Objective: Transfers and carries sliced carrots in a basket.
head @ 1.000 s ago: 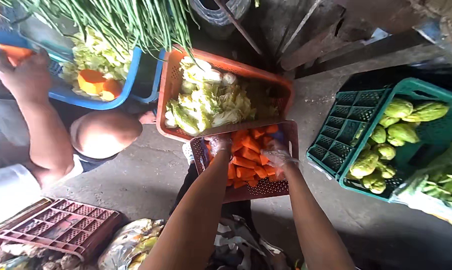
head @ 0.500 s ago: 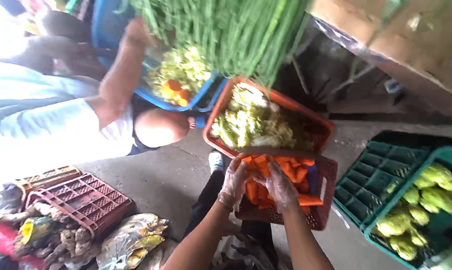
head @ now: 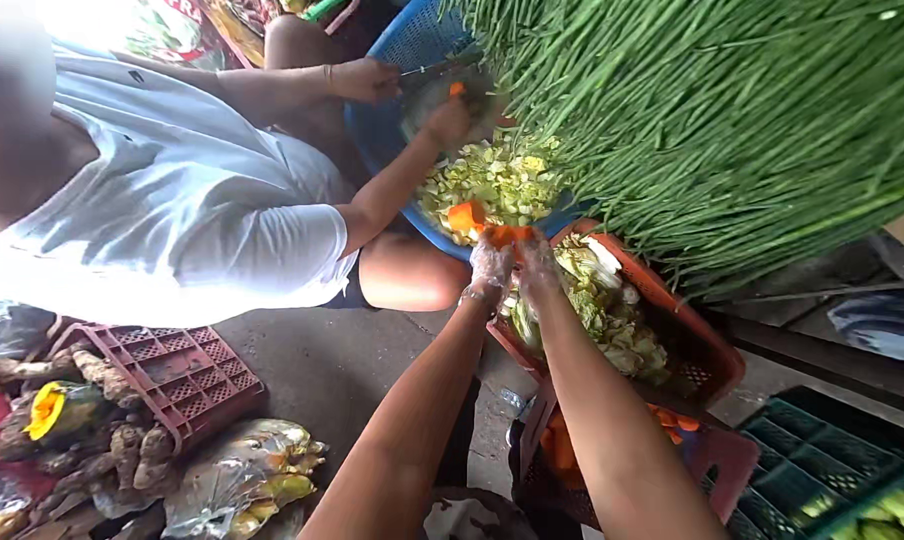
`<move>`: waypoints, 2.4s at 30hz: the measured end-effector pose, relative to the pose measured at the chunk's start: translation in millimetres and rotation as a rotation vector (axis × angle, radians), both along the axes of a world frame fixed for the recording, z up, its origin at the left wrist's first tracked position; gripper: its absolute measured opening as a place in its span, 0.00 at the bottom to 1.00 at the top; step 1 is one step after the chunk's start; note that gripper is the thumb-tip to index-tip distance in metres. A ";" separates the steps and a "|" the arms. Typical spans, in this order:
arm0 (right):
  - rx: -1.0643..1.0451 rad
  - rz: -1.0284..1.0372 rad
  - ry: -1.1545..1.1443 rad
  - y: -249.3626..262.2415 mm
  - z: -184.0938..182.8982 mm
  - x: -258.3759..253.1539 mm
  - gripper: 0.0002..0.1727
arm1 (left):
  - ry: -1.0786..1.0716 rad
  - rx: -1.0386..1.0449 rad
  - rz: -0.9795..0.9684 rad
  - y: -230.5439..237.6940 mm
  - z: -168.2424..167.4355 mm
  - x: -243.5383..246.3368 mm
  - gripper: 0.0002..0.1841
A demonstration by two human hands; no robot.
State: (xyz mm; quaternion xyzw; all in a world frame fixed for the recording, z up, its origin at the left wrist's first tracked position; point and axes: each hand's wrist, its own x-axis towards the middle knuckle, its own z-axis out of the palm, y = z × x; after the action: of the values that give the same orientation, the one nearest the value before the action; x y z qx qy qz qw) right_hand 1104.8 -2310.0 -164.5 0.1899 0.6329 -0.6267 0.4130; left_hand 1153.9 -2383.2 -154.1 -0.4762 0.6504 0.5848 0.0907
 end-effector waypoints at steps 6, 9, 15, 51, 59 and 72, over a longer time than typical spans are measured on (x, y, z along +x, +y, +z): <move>0.043 -0.065 0.005 -9.5 -8.6 -18.8 0.31 | 0.061 0.099 -0.150 -14.3 -7.5 -12.0 0.32; 0.067 0.016 0.056 24.8 -15.5 -15.5 0.27 | 0.075 0.149 -0.150 -4.1 17.6 31.6 0.29; 0.202 0.422 0.051 184.0 58.3 16.2 0.19 | -0.139 0.316 -0.046 49.3 -2.6 137.7 0.25; 0.741 0.836 0.373 385.0 -50.6 183.3 0.28 | -0.411 -0.454 -1.319 299.0 -40.9 112.8 0.33; 0.689 0.913 0.453 387.7 -60.3 176.1 0.20 | -0.371 -0.620 -1.388 296.3 -32.9 111.0 0.31; 0.651 0.600 0.205 389.8 -69.7 177.3 0.28 | -0.511 -0.368 -1.278 331.7 -67.6 82.3 0.24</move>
State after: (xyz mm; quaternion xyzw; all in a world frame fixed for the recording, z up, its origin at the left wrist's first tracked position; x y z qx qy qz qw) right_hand 1282.1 -1920.3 -234.2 0.0551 0.8616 -0.2634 0.4304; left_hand 1236.1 -2051.5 -221.7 -0.1317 0.8489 0.1677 0.4836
